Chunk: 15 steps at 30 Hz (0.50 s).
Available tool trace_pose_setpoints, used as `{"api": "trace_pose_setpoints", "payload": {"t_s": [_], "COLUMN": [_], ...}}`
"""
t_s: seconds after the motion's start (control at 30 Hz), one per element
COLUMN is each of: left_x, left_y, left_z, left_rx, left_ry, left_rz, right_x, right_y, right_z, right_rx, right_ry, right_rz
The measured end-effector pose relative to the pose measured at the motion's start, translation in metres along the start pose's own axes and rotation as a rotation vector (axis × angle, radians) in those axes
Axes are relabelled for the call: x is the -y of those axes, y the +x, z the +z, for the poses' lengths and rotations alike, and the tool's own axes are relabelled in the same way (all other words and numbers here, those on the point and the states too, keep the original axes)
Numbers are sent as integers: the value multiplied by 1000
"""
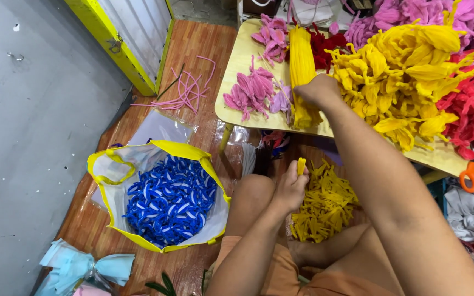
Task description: The person sits on the floor and repeatedly picks up yellow strips of craft material, folds them, and ties them into small bundles by hand. The finished bundles are placed into a yellow bag containing blue items. The person continues this repetitive tying process throughout the clip.
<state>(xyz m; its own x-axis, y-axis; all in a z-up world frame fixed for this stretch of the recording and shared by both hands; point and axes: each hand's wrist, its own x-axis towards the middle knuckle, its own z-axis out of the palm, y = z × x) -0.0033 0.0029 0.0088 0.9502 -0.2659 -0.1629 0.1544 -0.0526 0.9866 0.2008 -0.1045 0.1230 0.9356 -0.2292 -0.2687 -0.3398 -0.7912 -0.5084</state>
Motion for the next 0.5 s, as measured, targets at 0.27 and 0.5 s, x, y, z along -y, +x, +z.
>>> {"api": "trace_pose_setpoints", "payload": {"t_s": [0.27, 0.5], "left_x": [-13, 5], "left_y": [-8, -6], "left_z": [-2, -2], "left_rx": [-88, -342], "left_ry": [-21, -146], "left_rz": [-23, 173], "right_x": [28, -83], "right_y": [-48, -95], "right_z": [-78, -90], "right_rx": [3, -97], "right_ry": [242, 977], "right_rz": [110, -406]}}
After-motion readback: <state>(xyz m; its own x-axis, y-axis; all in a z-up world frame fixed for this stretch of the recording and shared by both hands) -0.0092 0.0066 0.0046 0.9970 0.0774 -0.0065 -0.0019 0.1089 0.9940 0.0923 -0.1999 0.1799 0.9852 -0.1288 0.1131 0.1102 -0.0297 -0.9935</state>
